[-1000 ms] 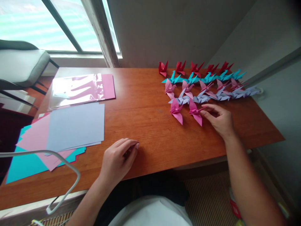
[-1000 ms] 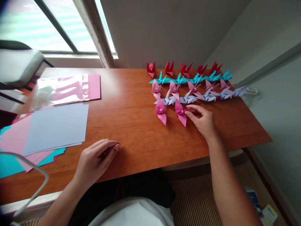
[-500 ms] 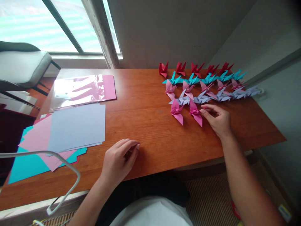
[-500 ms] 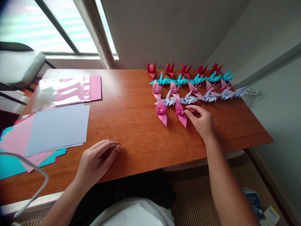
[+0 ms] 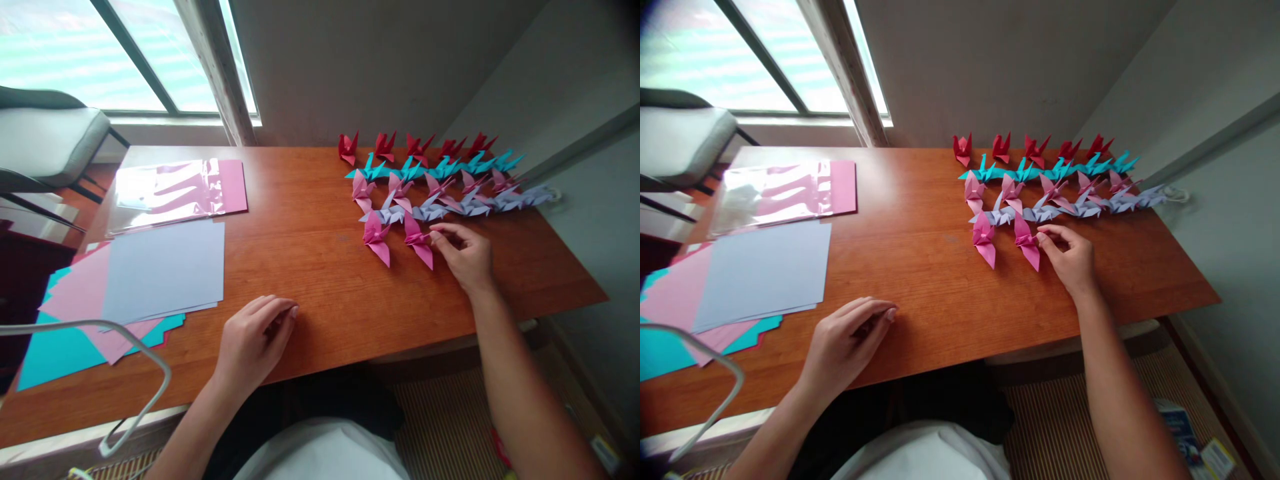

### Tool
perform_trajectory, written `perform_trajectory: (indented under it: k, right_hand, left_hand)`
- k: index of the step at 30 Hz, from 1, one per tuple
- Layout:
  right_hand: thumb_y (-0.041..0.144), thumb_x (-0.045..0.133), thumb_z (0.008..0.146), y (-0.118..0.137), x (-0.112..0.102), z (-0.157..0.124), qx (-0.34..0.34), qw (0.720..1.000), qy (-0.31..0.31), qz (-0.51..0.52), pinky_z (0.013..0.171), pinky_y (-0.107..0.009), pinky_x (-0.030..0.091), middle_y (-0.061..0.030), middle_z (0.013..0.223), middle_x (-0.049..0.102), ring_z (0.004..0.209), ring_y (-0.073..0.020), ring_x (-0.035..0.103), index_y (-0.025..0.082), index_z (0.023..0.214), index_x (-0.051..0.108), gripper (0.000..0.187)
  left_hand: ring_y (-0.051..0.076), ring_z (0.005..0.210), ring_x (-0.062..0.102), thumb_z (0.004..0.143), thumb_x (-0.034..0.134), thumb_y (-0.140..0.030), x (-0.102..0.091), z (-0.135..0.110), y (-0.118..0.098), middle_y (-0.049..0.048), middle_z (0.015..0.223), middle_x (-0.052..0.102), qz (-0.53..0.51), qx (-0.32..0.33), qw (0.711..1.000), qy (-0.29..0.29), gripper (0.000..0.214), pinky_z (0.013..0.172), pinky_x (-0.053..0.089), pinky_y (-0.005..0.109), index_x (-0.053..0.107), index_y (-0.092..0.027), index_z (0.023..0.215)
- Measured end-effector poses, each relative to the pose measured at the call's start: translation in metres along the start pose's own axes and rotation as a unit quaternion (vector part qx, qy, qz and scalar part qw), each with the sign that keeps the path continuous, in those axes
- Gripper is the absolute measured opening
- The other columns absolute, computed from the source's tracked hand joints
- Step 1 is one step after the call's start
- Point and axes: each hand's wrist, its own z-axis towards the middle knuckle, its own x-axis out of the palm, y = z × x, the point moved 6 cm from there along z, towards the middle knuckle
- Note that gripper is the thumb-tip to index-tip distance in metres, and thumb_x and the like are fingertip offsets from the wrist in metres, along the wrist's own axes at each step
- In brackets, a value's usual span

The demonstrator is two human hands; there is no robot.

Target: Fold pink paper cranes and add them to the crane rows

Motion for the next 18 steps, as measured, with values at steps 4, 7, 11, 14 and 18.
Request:
perform_trajectory:
  k: [4,7,11,14,18]
  right_hand:
    - [0.041,0.074,0.084,-0.001,0.000,-0.001,-0.001,1.000,-0.002,0.005,0.070,-0.036,0.061,-0.0059,0.092,0.078,0.077,-0.0224,0.074,0.023,0.097,0.076,0.022]
    - [0.040,0.073,0.084,0.001,0.002,-0.002,-0.003,1.000,0.000,0.001,0.071,-0.035,0.061,-0.0053,0.090,0.078,0.076,-0.0222,0.074,0.024,0.097,0.077,0.021]
    - [0.038,0.073,0.085,0.008,0.002,-0.005,-0.009,1.000,0.006,-0.007,0.072,-0.036,0.061,-0.0050,0.090,0.079,0.078,-0.0223,0.075,0.023,0.096,0.077,0.019]
    - [0.038,0.073,0.085,0.012,-0.001,-0.011,-0.013,1.000,0.015,-0.012,0.073,-0.036,0.062,-0.0050,0.091,0.079,0.079,-0.0225,0.075,0.024,0.093,0.077,0.017]
    - [0.037,0.073,0.085,0.012,-0.010,-0.022,-0.024,0.999,0.014,-0.024,0.076,-0.036,0.062,-0.0042,0.092,0.079,0.082,-0.0227,0.075,0.025,0.091,0.077,0.014]
  left_hand:
    - [0.014,0.071,0.063,0.095,0.059,-0.023,0.000,0.000,0.000,0.0011,0.080,0.069,0.000,-0.001,1.000,-0.002,0.012,0.066,0.046,0.024,0.068,-0.019,0.090]
    - [0.014,0.072,0.064,0.096,0.058,-0.023,0.001,0.000,0.001,0.0013,0.081,0.070,0.001,-0.002,1.000,0.000,0.012,0.067,0.047,0.024,0.068,-0.019,0.090]
    - [0.014,0.071,0.063,0.095,0.058,-0.023,0.001,0.000,0.001,0.0014,0.080,0.070,0.002,-0.001,1.000,-0.004,0.012,0.067,0.047,0.024,0.068,-0.019,0.090]
    - [0.014,0.070,0.063,0.095,0.059,-0.024,0.000,0.001,0.000,0.0016,0.080,0.070,0.002,-0.001,1.000,-0.004,0.012,0.066,0.047,0.024,0.068,-0.019,0.089]
    - [0.014,0.070,0.063,0.095,0.058,-0.024,0.000,0.001,0.000,0.0018,0.081,0.070,-0.001,-0.005,1.000,0.000,0.013,0.065,0.047,0.024,0.069,-0.019,0.090]
